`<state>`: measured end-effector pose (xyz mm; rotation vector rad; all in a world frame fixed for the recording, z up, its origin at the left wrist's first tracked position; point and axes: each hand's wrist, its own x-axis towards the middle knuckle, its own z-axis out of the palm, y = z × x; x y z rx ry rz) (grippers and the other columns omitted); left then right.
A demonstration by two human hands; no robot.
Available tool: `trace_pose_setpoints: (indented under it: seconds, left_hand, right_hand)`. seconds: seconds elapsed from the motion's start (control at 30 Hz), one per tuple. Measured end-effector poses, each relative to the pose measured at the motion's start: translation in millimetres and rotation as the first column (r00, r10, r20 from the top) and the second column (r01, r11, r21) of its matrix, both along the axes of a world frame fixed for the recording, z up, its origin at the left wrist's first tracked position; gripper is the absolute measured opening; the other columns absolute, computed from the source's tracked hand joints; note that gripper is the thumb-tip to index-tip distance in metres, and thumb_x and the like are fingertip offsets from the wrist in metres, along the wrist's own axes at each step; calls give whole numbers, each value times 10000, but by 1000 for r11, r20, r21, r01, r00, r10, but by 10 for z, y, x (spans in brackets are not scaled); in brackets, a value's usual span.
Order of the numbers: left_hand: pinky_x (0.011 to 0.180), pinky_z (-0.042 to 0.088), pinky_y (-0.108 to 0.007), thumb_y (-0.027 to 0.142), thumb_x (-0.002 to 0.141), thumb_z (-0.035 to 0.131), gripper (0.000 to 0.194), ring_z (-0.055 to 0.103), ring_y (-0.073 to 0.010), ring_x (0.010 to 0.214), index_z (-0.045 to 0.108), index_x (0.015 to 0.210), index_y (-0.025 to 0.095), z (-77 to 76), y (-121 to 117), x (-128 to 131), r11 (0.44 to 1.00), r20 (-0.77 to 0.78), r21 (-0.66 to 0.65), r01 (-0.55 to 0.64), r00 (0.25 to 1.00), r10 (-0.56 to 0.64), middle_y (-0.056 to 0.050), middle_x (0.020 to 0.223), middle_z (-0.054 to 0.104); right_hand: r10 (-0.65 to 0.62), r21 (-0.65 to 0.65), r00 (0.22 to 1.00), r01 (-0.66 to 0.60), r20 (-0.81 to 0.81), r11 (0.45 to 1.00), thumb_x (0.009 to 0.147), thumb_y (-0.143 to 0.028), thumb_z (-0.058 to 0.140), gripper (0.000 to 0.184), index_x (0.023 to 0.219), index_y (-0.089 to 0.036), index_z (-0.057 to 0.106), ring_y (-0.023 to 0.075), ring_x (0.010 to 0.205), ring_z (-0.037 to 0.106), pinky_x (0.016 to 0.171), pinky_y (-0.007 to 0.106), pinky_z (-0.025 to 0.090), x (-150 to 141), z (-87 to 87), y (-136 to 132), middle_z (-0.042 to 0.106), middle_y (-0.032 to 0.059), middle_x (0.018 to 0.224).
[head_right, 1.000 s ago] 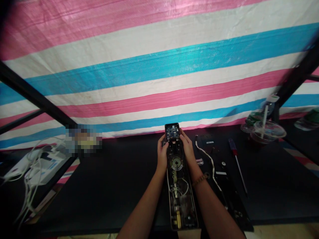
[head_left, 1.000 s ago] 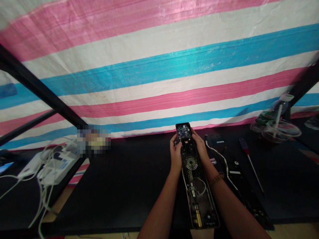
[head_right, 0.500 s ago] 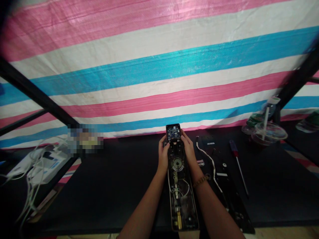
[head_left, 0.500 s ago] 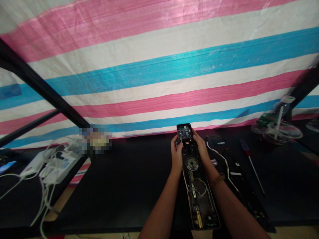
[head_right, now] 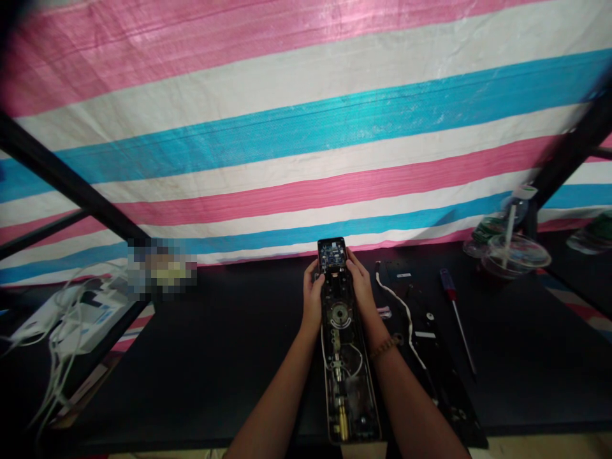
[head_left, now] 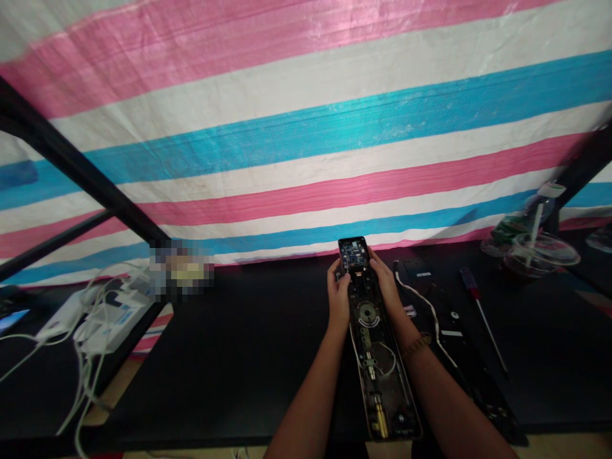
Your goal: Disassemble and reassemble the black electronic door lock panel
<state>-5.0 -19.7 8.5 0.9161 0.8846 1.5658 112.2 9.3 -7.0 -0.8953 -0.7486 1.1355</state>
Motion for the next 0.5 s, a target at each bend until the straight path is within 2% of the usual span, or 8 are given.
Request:
trace_pose_setpoints:
  seconds: [0.5]
  left_hand:
    - [885, 514, -345, 305, 815, 631, 431, 667, -209, 990, 561, 1231, 216, -9, 0, -1, 1000, 0, 4, 7, 1000, -7, -68, 1163, 685]
  right_hand:
    - [-7, 5, 1000, 7, 28, 1000, 763, -456, 696, 572, 1278, -209, 666, 301, 1295, 554, 1152, 462, 356, 3, 18, -5, 656, 57, 1324]
